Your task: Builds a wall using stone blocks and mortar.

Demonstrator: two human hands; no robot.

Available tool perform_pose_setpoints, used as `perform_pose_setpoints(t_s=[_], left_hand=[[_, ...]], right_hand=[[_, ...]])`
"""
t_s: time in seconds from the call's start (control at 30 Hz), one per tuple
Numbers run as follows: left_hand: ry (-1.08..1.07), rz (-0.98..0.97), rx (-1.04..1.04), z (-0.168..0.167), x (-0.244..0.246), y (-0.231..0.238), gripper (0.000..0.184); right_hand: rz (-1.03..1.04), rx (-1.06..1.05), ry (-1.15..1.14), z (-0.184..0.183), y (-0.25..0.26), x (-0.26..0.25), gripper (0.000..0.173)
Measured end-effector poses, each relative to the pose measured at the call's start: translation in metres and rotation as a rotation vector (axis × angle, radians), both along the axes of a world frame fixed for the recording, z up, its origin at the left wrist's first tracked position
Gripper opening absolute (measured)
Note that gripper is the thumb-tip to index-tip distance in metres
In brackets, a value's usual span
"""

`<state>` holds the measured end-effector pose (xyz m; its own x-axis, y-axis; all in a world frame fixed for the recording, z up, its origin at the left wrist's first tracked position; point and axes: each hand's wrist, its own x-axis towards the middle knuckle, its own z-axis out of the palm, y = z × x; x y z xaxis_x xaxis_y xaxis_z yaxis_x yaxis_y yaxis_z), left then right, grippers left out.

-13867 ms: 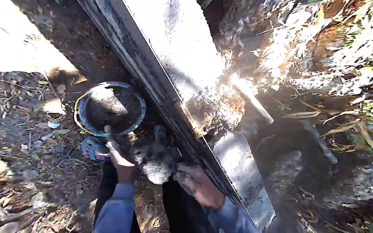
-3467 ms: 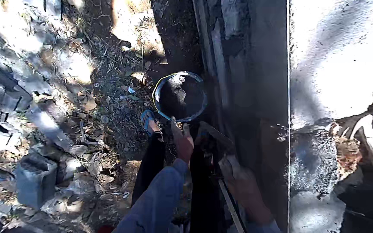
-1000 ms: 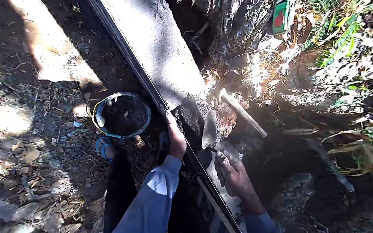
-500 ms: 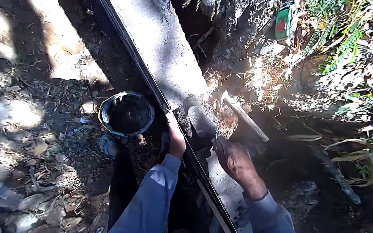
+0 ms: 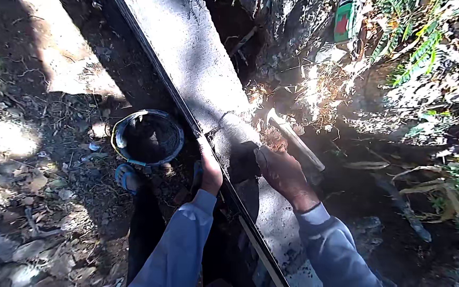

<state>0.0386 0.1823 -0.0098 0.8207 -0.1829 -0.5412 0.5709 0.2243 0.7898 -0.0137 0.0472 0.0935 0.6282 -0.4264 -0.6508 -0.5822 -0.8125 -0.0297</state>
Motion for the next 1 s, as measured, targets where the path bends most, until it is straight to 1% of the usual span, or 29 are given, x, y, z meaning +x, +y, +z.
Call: perform_pose_setpoints(t_s=[0.07,0.13,0.17,0.23,0.27,0.3,0.4,0.43,0.5,0.57,0.63,0.67,0.73,0.77,0.8,0.83,0.87,0.93,0.97,1.0], left_hand=[[-0.001,0.003,0.005,0.000,0.001,-0.001,0.067],[0.000,-0.012,-0.001,0.001,0.000,0.001,0.068],[0.000,-0.022,-0.008,0.001,0.000,0.002,0.069],[-0.001,-0.032,-0.017,0.001,0.000,0.005,0.069],[-0.009,-0.038,-0.022,0.000,0.002,0.006,0.069],[-0.019,-0.054,-0.027,-0.001,0.001,0.007,0.069],[-0.016,-0.053,-0.010,-0.001,0.001,0.006,0.066],[-0.008,-0.054,0.003,-0.001,0.002,0.007,0.066],[0.025,-0.083,0.017,0.003,0.003,0.007,0.066],[0.064,-0.153,0.002,0.005,0.004,0.010,0.071],[0.065,-0.154,-0.027,-0.003,0.011,0.024,0.072],[0.037,-0.156,-0.044,-0.012,0.016,0.037,0.072],[0.004,-0.232,-0.047,-0.025,0.026,0.081,0.070],[0.021,-0.288,-0.025,-0.029,0.026,0.110,0.065],[0.044,-0.334,-0.018,-0.034,0.024,0.139,0.060],[0.104,-0.385,-0.027,-0.039,0.021,0.166,0.059],[0.207,-0.409,-0.014,-0.042,0.016,0.189,0.060],[0.407,-0.384,-0.006,-0.048,0.007,0.225,0.063],[0.483,-0.334,-0.035,-0.052,0.004,0.239,0.060],[0.528,-0.259,-0.068,-0.062,0.005,0.251,0.051]], right_hand=[[-0.038,0.007,0.022,-0.001,0.000,-0.001,0.047],[-0.091,0.078,0.035,0.000,-0.002,-0.002,0.047],[-0.133,0.163,0.021,0.002,-0.003,-0.004,0.047],[-0.271,0.438,-0.031,0.001,0.001,-0.013,0.046],[-0.331,0.537,-0.032,0.001,0.008,-0.015,0.045],[-0.339,0.566,-0.022,0.001,0.018,-0.016,0.045],[-0.179,0.409,0.114,0.003,0.036,-0.010,0.049],[-0.139,0.369,0.170,0.005,0.036,-0.009,0.051],[-0.095,0.309,0.204,0.015,0.028,-0.018,0.050],[-0.109,0.251,0.107,0.030,0.020,-0.039,0.049],[-0.171,0.217,-0.045,0.036,0.025,-0.060,0.050],[-0.213,0.241,-0.137,0.037,0.034,-0.066,0.052],[-0.302,0.378,-0.304,0.032,0.060,-0.063,0.053],[-0.316,0.445,-0.360,0.024,0.080,-0.056,0.046],[-0.302,0.485,-0.417,0.007,0.102,-0.047,0.040],[-0.260,0.502,-0.464,-0.016,0.126,-0.035,0.038],[-0.211,0.497,-0.492,-0.041,0.154,-0.024,0.040],[-0.159,0.543,-0.500,-0.091,0.213,-0.005,0.042],[-0.138,0.603,-0.491,-0.111,0.242,-0.002,0.040],[-0.150,0.705,-0.473,-0.131,0.265,0.000,0.037]])
